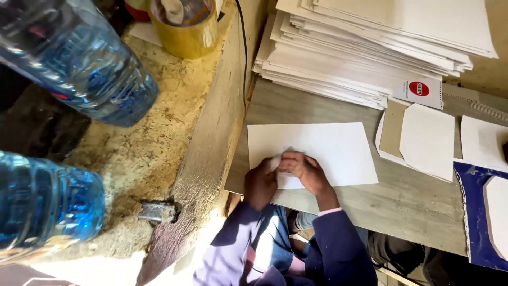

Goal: Assembling paper folders by applying adhesive and folding along pre-scored lines on a work table.

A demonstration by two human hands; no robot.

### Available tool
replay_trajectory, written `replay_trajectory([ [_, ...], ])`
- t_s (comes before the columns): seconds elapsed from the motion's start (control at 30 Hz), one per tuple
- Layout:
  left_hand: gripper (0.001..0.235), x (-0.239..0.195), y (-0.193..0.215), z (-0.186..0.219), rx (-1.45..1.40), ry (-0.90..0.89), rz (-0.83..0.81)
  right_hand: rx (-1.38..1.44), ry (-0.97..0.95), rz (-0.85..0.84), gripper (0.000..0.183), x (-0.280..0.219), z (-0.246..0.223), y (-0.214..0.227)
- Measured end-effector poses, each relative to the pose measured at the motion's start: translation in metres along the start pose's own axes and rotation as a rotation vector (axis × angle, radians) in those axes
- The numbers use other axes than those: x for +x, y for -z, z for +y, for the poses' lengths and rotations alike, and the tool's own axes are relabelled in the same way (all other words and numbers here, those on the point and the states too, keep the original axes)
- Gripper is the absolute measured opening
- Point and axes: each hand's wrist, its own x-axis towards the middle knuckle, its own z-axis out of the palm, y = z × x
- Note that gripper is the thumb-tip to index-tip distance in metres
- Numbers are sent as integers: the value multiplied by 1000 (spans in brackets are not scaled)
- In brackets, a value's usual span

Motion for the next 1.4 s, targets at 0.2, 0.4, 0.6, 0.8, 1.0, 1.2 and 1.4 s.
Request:
replay_trajectory([
  [0.2, 43, -39, 82, 57, -799, 231, 200, -919, 451, -161, 75, -60, -60, -78],
  [0.4, 17, -45, 93, 103, -859, -84, 397, -884, 121, 245, 110, -128, -31, -38],
  [0.6, 21, -48, 117, 177, -796, -504, 500, -1233, 203, 51, 109, -77, -59, -73],
  [0.8, 24, -36, 157, 173, -705, -558, 470, -1695, 325, -45, 105, -130, 1, -45],
  [1.0, 18, 11, 115, 93, -711, -529, 432, -1578, 357, 19, 62, -210, -51, 30],
  [1.2, 101, 21, -56, -53, 454, -263, 143, -1503, 427, 812, 59, -191, -171, 121],
  [1.4, 63, 11, -17, -14, 323, -330, 263, -172, 699, 678, 37, -31, -312, 132],
])
